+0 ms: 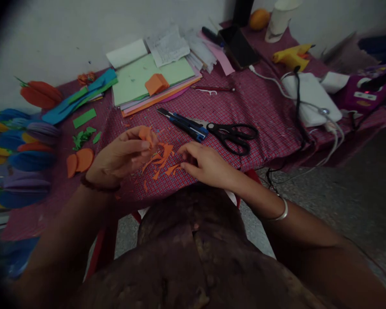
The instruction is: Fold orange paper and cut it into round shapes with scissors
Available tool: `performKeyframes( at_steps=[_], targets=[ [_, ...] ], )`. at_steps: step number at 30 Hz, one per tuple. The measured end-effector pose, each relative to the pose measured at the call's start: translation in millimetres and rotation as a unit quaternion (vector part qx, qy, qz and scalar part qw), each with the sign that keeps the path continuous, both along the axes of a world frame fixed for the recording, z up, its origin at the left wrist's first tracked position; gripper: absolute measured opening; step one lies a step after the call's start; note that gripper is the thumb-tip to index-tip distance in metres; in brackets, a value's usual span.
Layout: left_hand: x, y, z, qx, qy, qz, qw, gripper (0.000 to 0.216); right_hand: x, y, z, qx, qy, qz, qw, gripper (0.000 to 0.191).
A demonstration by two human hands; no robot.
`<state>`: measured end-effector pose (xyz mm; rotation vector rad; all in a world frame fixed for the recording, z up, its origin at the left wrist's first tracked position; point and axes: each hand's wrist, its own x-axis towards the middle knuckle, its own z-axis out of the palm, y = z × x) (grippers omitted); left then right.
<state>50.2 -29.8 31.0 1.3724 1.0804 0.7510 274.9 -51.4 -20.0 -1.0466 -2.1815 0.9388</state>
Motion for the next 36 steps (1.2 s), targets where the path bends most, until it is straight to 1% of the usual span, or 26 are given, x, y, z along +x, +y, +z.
performKeyframes(
  at_steps=[2,3,6,8,10,12,14,16,18,21,23,25,26,29,32,34,36],
  targets=[
    [-2.4,1.8,-3.0,0.009,0.005,0.016,1.0,0.021,0.2,-0.7,0.2,0.001,0.004,-0.002,1.0,0.018],
    [-3.5,2.7,-7.0,0.012,0.018,0.013,1.0,0.021,0.3,-0.9,0.2,0.004,0.004,-0.003,1.0,0.018],
    [-5.9,3.0,-19.5,0.037,0.096,-0.028,0.994,0.017,0.7,-1.2,0.1,0.017,-0.001,-0.002,1.0,0.018],
    [-7.3,-0.5,-20.3,0.081,0.161,-0.052,0.982,0.014,0.6,-1.1,0.6,0.024,-0.005,0.0,1.0,0.017],
    [-11.0,-7.3,-12.1,0.14,0.223,-0.046,0.964,0.017,0.2,-1.0,1.4,0.027,-0.009,0.002,1.0,0.016],
    [-18.9,-15.4,1.3,0.19,0.272,-0.017,0.943,0.025,-0.2,-1.1,1.5,0.03,-0.012,0.003,0.999,0.015],
    [-31.3,-21.9,13.0,0.211,0.301,0.023,0.93,0.028,-0.2,-1.8,0.5,0.036,-0.012,0.003,0.999,0.015],
    [-45.4,-24.6,16.9,0.21,0.322,0.062,0.921,0.024,0.5,-2.6,-0.8,0.039,-0.013,0.001,0.999,0.015],
    [-57.4,-22.9,11.6,0.206,0.355,0.075,0.909,0.02,1.4,-2.9,-0.7,0.037,-0.017,-0.001,0.999,0.015],
    [-65.9,-16.0,-5.3,0.23,0.407,0.035,0.883,0.018,-1.7,0.5,5.3,0.042,-0.042,0.002,0.998,0.018],
    [-65.7,-11.4,-14.9,0.268,0.436,0.008,0.859,0.022,-10.4,6.1,12.4,0.072,-0.072,0.007,0.995,0.023],
    [-63.9,-7.4,-20.4,0.301,0.457,-0.011,0.837,0.03,-25.4,13.4,19.1,0.118,-0.111,0.026,0.986,0.032],
    [-63.3,-5.5,-22.0,0.308,0.463,-0.022,0.831,0.034,-34.6,16.9,21.5,0.14,-0.133,0.039,0.98,0.038],
    [-64.2,1.4,-25.7,0.305,0.464,-0.057,0.83,0.043,-63.4,23.3,23.4,0.189,-0.206,0.065,0.958,0.056],
    [-68.3,9.2,-31.1,0.293,0.455,-0.062,0.839,0.049,-83.2,22.9,20.3,0.22,-0.26,0.058,0.938,0.061],
    [-71.0,12.9,-35.2,0.276,0.428,-0.051,0.859,0.05,-88.5,20.3,18.5,0.23,-0.275,0.054,0.932,0.058],
    [-72.9,15.0,-39.0,0.247,0.377,-0.034,0.892,0.044,-89.0,16.9,18.0,0.232,-0.282,0.055,0.929,0.055]
  ],
)
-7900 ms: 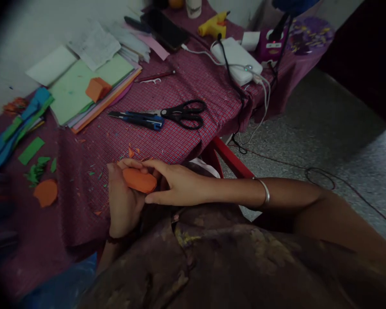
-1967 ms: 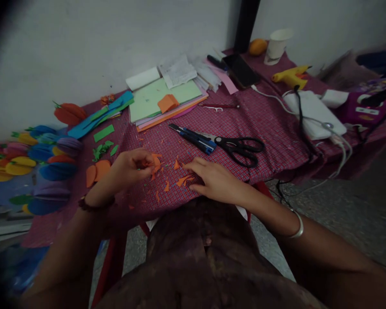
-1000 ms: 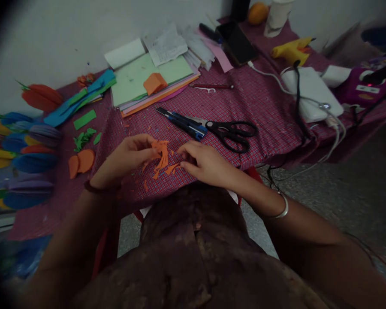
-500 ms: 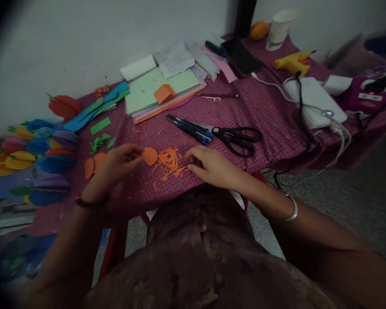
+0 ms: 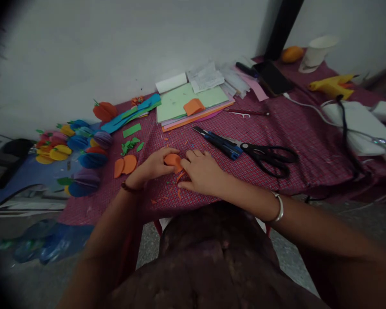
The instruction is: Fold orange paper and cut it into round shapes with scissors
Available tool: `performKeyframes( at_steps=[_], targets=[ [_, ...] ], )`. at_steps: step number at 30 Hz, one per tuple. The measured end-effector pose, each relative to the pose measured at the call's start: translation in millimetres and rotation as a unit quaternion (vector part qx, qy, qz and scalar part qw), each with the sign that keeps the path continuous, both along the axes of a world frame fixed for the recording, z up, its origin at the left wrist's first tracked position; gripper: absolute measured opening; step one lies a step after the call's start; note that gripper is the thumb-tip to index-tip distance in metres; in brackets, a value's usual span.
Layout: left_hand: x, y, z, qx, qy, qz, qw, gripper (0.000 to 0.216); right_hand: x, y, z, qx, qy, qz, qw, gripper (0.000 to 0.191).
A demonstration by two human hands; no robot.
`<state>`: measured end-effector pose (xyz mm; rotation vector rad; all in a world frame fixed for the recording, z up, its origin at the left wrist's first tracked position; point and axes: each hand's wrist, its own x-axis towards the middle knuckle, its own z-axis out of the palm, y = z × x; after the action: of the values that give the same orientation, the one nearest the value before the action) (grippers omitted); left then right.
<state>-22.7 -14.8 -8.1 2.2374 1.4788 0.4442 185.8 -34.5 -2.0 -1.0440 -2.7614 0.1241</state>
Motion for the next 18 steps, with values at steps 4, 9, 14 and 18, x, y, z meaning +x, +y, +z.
performKeyframes(
  at_steps=[4,9,14,18],
  targets=[
    [-4.2,4.5,-6.9,-0.02,-0.106,0.048,0.993,0.036,3.6,-8.8,0.6,-0.013,-0.007,0.021,1.0,0.055],
    [-7.9,13.3,-17.7,-0.01,-0.141,0.117,0.983,0.029,0.8,-20.4,-5.1,-0.016,0.0,0.049,0.999,0.042],
    [-0.8,9.5,-19.6,0.045,-0.079,0.155,0.984,0.023,-5.2,-24.6,-13.9,-0.057,-0.004,0.083,0.995,0.024],
    [3.6,4.7,-21.3,0.073,-0.063,0.17,0.981,0.022,4.2,-10.2,-13.4,-0.163,0.15,0.012,0.975,0.029]
  ],
)
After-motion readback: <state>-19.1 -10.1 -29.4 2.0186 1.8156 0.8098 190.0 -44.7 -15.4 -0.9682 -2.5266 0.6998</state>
